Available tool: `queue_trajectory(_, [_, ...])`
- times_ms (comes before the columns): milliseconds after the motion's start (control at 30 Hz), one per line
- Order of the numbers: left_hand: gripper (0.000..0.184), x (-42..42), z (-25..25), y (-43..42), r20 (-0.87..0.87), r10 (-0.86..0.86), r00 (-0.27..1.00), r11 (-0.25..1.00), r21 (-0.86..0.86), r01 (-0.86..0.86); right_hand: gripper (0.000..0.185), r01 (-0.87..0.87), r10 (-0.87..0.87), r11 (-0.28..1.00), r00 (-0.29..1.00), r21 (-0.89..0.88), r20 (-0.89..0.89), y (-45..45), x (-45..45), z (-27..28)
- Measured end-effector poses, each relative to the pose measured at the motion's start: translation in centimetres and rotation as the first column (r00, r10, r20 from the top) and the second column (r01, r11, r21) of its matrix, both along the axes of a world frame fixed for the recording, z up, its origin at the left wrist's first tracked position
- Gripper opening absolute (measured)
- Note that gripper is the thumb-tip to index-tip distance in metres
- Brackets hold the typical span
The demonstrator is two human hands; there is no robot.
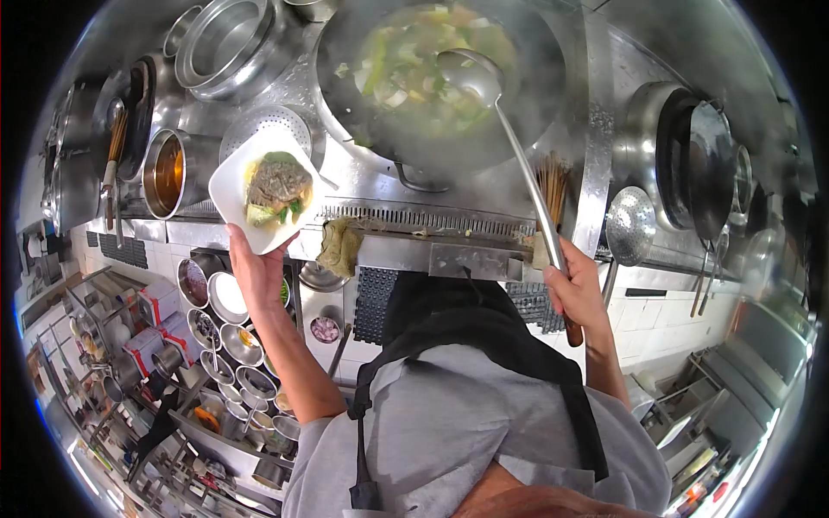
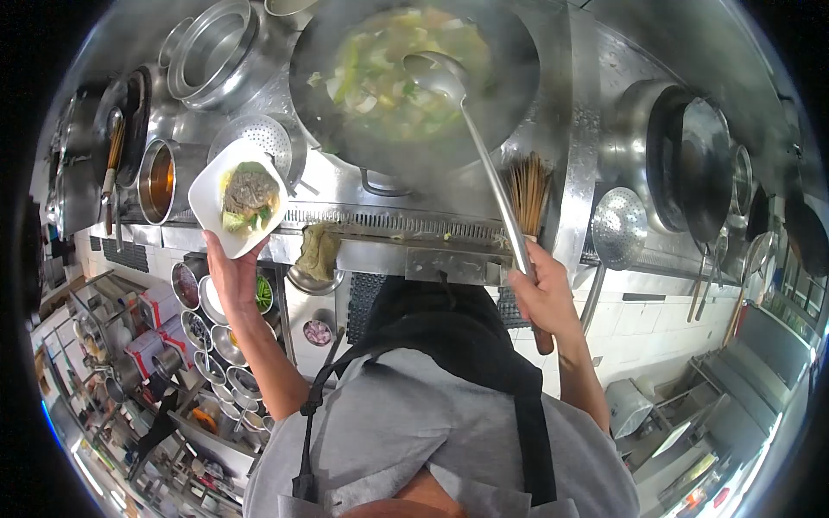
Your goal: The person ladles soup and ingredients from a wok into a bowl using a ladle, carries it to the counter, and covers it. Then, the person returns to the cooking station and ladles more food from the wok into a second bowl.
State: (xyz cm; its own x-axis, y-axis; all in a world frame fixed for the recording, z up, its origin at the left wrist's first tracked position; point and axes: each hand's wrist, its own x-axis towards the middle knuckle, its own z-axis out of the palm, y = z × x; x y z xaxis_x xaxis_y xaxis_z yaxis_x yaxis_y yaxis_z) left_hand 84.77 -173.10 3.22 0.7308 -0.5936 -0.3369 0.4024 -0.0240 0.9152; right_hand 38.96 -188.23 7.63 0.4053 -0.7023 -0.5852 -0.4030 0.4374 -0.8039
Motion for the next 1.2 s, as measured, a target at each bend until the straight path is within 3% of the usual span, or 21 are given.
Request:
queue_trajectory(100, [0.070,-0.4,-0.9,1.3,-0.070,-0.004,0.998,0.999,-0.044,0.001,0.053,0.076,-0.126,0.962,0.975,0.262,0.180,-0.1,0.8,-0.6])
queue_trajectory(333, [0.073,-1.9,-0.4,1.5,-0.096,0.023,0.995,1.000,-0.014,-0.024,0.049,0.102,-0.250,0.897,0.919,0.431,0.305,0.2,2.8,0.3])
queue_trajectory(433, [0.071,-2.0,-0.7,1.7,-0.100,0.020,0.995,1.000,-0.018,-0.022,0.050,0.077,-0.210,0.905,0.936,0.418,0.281,0.5,3.2,1.3])
queue_trajectory(533, [0.069,-1.8,-1.2,1.9,-0.102,-0.014,0.995,0.999,-0.043,0.009,0.051,-0.003,-0.044,0.961,0.986,0.278,0.163,0.8,3.0,0.1])
queue_trajectory(633, [0.067,-1.7,-2.2,1.9,-0.151,-0.015,0.988,0.999,-0.041,0.009,0.052,-0.129,0.128,0.991,0.988,-0.013,-0.081,1.7,4.1,-0.8])
queue_trajectory(667, [0.067,-1.7,-2.9,1.9,-0.142,-0.032,0.989,0.999,-0.041,0.027,0.053,-0.140,0.138,0.990,0.986,-0.009,-0.090,1.8,4.3,-0.9])
queue_trajectory(767, [0.066,-1.5,-5.8,1.6,-0.135,-0.066,0.989,0.998,-0.019,0.064,0.051,-0.080,0.048,0.975,0.987,0.209,0.155,1.6,4.1,-0.7])
queue_trajectory(867, [0.065,-2.4,-7.2,0.0,-0.179,-0.060,0.982,0.997,0.038,0.068,0.047,-0.120,0.115,0.988,0.992,0.096,0.061,2.4,4.3,-1.5])
queue_trajectory(967, [0.058,-2.7,-10.4,-0.8,-0.245,-0.107,0.964,0.992,-0.097,0.085,0.046,-0.136,0.127,0.986,0.987,0.092,0.093,2.7,4.6,-1.6])
queue_trajectory(1067, [0.056,-3.4,-11.1,-2.2,-0.246,-0.120,0.962,0.991,-0.084,0.102,0.048,-0.056,-0.023,0.945,0.971,0.321,0.239,2.8,4.4,-0.6])
queue_trajectory(1200, [0.059,-4.5,-10.9,-3.7,-0.240,-0.167,0.956,0.983,-0.117,0.143,0.051,-0.047,-0.033,0.936,0.975,0.349,0.221,3.8,4.7,0.6])
